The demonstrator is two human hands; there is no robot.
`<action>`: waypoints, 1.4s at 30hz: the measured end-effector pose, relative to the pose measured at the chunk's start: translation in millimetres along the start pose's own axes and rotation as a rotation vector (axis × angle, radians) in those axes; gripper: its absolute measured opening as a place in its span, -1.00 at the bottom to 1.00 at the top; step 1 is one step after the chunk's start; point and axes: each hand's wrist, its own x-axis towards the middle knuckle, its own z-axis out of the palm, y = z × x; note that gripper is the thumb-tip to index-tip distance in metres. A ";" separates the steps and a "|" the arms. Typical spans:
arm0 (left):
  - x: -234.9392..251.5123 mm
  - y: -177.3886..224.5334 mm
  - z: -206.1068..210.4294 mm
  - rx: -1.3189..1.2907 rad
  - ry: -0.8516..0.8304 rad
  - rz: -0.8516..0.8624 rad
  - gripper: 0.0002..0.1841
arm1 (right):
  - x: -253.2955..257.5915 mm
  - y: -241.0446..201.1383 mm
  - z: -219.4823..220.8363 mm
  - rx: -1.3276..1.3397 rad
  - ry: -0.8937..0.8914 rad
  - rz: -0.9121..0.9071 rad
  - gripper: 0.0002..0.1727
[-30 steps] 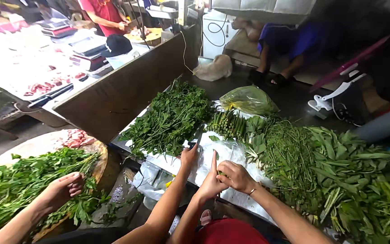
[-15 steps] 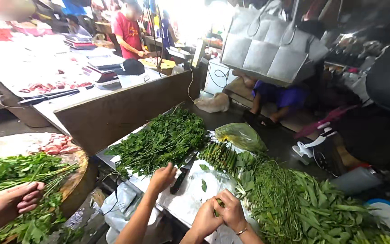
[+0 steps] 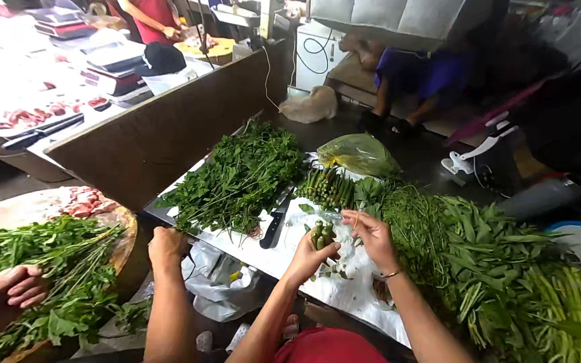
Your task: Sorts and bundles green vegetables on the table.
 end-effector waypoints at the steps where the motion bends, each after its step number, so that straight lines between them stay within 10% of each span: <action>1: -0.8 1.2 0.5 -0.025 -0.009 -0.006 -0.71 | -4.3 1.3 1.4 0.013 -0.032 0.008 -0.71; 17: -12.7 -19.8 0.9 -0.058 -0.147 -0.030 -0.59 | -23.4 7.4 11.9 0.093 -0.125 0.024 -0.74; 31: -8.1 -31.1 3.2 0.293 0.142 -0.026 -0.57 | -31.3 -17.6 39.1 -0.573 -0.107 -0.421 -0.75; 42: -15.1 -41.5 0.4 -0.237 0.096 -0.157 -0.66 | -14.0 -4.2 40.2 -0.345 -0.211 -0.173 -0.74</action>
